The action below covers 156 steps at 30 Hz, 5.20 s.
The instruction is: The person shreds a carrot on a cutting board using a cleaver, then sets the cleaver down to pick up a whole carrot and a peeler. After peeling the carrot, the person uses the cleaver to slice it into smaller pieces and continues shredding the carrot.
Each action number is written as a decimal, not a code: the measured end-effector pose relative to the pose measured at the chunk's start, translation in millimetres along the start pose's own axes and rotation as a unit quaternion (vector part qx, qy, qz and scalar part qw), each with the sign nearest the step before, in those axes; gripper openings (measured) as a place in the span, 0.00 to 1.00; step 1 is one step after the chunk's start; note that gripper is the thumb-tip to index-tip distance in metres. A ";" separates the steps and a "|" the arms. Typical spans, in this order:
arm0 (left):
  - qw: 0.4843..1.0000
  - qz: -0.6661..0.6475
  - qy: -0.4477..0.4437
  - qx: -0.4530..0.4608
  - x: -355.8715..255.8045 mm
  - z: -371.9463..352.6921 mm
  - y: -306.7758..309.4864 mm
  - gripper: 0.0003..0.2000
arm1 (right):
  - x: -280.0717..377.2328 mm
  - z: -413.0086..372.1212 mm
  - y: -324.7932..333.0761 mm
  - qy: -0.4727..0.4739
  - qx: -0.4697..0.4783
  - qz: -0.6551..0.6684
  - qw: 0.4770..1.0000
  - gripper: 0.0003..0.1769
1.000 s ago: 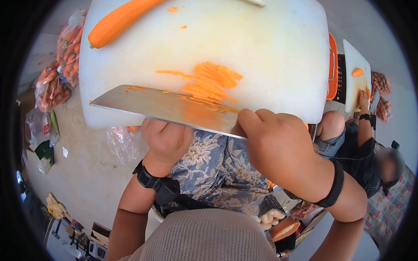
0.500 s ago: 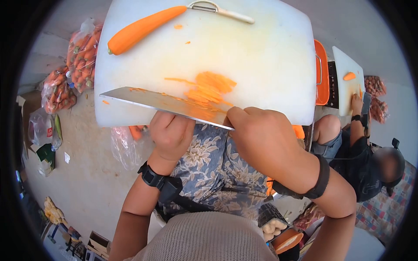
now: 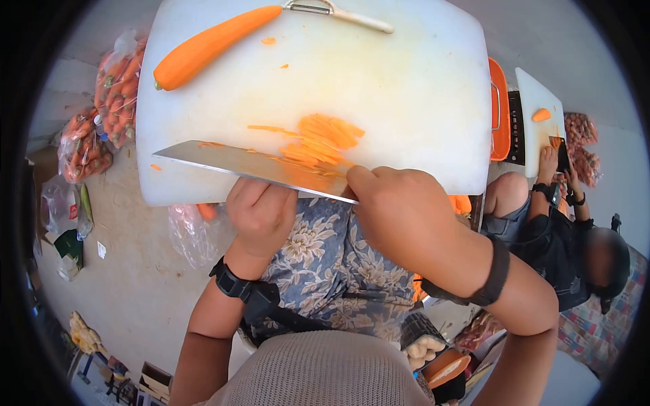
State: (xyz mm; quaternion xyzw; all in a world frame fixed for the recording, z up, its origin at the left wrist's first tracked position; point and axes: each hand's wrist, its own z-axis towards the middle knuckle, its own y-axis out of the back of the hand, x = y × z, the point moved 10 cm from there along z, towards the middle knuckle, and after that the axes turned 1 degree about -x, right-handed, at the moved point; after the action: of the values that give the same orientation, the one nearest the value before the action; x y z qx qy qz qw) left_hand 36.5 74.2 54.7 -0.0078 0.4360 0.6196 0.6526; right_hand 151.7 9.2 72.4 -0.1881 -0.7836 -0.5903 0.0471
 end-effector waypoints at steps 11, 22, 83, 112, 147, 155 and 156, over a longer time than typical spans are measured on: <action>1.000 0.002 -0.022 0.002 -0.2 -3.0 2.6 0.13 | 8.0 3.4 14.1 0.025 -0.073 0.035 0.996 0.13; 0.999 0.018 -0.031 -0.015 -1.9 -5.0 4.6 0.12 | 7.8 -11.3 16.5 0.012 -0.025 0.014 1.000 0.15; 0.960 0.273 0.064 0.003 85.7 -11.0 63.1 0.14 | -224.6 -54.0 -21.6 -0.246 -0.157 0.490 0.822 0.19; 0.966 0.224 0.122 0.032 77.2 20.4 76.0 0.19 | -204.3 -90.2 25.8 -0.214 -0.236 -0.002 0.948 0.16; 0.566 -0.612 0.553 -0.006 66.1 1.1 -63.5 0.20 | -214.5 -87.5 26.3 -0.274 -0.188 -0.003 0.943 0.16; 0.441 -0.615 0.651 -0.048 51.4 -23.7 -98.6 0.21 | -214.1 -85.0 23.7 -0.270 -0.180 -0.008 0.946 0.14; 0.430 -0.617 0.657 -0.056 47.3 -24.8 -99.8 0.22 | -214.9 -84.8 23.1 -0.270 -0.180 -0.009 0.946 0.14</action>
State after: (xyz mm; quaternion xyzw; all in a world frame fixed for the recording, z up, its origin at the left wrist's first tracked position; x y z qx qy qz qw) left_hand 97.0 75.3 -40.9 -0.7161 0.5765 -0.1165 0.3757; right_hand 346.0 -116.9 55.2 -0.3382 -0.6491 -0.6495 -0.2062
